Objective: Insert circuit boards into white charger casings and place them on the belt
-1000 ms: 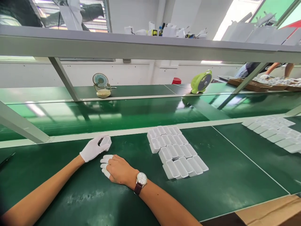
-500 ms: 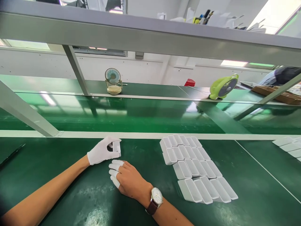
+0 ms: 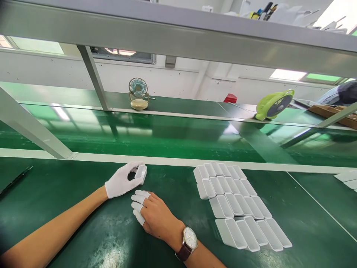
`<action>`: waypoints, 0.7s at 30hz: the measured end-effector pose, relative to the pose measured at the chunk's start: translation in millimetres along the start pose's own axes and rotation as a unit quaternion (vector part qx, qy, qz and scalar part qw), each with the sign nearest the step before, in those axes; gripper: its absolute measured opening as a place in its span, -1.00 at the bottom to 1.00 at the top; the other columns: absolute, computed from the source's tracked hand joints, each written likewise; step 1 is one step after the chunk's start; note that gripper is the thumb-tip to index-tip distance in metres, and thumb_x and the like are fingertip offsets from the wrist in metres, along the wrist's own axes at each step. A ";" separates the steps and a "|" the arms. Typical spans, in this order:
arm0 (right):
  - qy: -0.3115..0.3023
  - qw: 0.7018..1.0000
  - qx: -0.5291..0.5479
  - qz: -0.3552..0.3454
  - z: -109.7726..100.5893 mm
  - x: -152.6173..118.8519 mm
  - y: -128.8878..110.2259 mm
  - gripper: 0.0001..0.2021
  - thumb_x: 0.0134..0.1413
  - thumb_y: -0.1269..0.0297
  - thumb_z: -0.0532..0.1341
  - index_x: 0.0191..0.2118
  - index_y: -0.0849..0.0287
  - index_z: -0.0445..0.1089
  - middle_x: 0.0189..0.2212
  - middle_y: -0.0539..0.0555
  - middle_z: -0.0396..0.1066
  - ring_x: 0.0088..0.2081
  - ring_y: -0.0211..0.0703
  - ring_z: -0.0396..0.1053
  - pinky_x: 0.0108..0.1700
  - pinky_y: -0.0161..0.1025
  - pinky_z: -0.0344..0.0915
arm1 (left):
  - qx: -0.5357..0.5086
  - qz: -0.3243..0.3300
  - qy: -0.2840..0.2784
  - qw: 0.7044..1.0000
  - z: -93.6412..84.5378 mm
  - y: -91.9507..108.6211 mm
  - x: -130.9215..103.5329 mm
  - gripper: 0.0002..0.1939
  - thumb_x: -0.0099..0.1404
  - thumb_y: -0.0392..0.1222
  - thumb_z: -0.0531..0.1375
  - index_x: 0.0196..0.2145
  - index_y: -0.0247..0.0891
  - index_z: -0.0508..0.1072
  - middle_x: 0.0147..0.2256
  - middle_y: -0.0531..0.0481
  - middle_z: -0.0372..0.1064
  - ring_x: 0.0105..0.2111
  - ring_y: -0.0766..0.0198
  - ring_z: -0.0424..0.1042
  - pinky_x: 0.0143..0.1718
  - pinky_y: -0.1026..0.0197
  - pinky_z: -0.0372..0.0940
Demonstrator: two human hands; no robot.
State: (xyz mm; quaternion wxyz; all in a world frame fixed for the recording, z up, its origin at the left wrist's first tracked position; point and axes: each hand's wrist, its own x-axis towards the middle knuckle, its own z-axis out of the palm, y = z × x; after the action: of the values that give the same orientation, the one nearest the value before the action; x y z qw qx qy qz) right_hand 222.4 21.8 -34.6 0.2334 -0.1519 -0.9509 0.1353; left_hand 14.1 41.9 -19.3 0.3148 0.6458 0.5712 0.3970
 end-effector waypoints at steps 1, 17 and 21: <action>0.000 1.000 0.002 0.001 -0.6 0.2 -0.5 -0.73 0.33 0.38 0.13 0.09 0.14 0.40 0.14 0.19 0.42 0.21 -0.01 0.34 0.25 -0.02 0.30 | -0.001 -0.006 0.001 1.000 0.4 1.4 -0.4 -0.46 0.12 -0.14 0.28 0.08 -0.19 0.38 -0.04 -0.08 0.48 -0.10 0.11 0.51 0.00 0.06 0.43; 0.001 1.000 0.005 0.003 -2.9 2.2 -1.7 -0.75 0.36 0.35 0.11 0.06 0.14 0.43 0.14 0.17 0.41 0.19 -0.03 0.34 0.25 -0.05 0.31 | 0.001 -0.006 -0.011 1.000 1.1 4.2 -0.1 -0.35 0.05 -0.13 0.32 0.13 -0.17 0.35 -0.01 -0.08 0.44 -0.13 0.13 0.45 -0.01 0.04 0.39; 0.006 1.000 0.015 0.000 -3.7 2.8 -1.9 -0.74 0.37 0.36 0.09 0.07 0.13 0.43 0.11 0.17 0.44 0.15 -0.04 0.37 0.24 -0.04 0.32 | 0.007 -0.005 -0.050 0.999 -2.4 3.0 1.6 -0.45 0.02 -0.14 0.34 0.01 -0.14 0.45 -0.03 -0.07 0.42 -0.19 0.15 0.39 -0.09 0.07 0.38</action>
State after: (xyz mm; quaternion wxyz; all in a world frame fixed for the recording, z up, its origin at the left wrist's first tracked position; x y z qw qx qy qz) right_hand 221.3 21.7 -29.7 0.2415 -0.1495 -0.9472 0.1488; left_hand 13.4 42.9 -15.3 0.3406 0.6642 0.5604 0.3590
